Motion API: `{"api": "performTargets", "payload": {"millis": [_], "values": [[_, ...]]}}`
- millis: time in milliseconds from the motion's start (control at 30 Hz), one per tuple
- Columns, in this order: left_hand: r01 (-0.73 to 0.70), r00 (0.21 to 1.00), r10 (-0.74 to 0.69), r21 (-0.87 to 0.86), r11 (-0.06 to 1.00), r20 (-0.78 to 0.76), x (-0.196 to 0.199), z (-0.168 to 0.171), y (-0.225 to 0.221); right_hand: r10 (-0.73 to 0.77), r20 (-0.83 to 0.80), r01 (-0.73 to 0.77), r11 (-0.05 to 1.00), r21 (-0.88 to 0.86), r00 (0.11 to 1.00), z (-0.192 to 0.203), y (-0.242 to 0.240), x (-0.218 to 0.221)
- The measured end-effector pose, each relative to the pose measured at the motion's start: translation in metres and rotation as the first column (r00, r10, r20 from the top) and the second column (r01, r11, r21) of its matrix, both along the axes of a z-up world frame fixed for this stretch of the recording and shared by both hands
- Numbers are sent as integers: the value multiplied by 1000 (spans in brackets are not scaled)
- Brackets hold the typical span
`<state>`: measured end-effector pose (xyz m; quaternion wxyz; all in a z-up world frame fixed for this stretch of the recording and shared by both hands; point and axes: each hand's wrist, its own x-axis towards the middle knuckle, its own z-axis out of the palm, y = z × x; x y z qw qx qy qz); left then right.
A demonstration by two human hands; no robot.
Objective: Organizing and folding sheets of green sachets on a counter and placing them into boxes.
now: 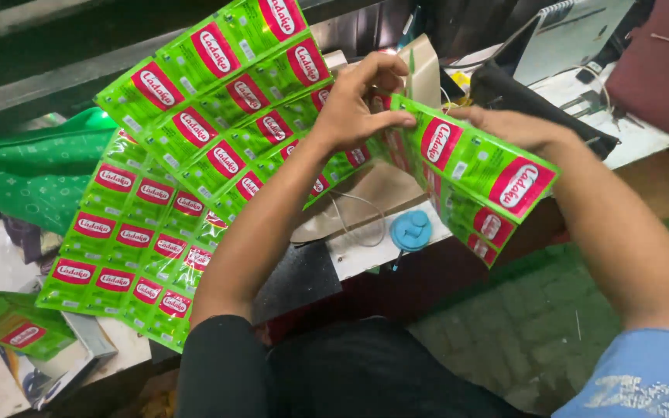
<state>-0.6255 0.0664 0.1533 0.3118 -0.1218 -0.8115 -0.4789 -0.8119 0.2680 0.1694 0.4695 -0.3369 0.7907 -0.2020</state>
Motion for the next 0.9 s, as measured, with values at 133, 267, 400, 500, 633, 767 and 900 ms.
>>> {"api": "performTargets", "payload": {"millis": [133,267,400,500,633,767,900], "values": [[4,1000,-3,13,1000,-12,10,3,7,-119,388,139,990,-25,914,-47,3,3],[-81,994,84,-56,995,68,21,-1,6,19,572,170,946,-275,820,-80,8,35],[-40,998,36,-68,997,-53,33,4,18,203,692,243,837,-490,693,-110,11,55],[-108,951,54,-162,981,-306,42,28,29,306,716,301,752,-586,627,-133,-1,44],[-77,958,-1,-261,962,-288,54,34,26,66,435,207,808,-551,898,-127,-9,-6],[-124,969,30,-381,916,-244,42,-12,4,-229,-180,110,856,-506,957,7,9,34],[-134,989,89,-476,869,-115,36,-28,5,-362,-359,312,931,-190,860,56,-3,44]]}}
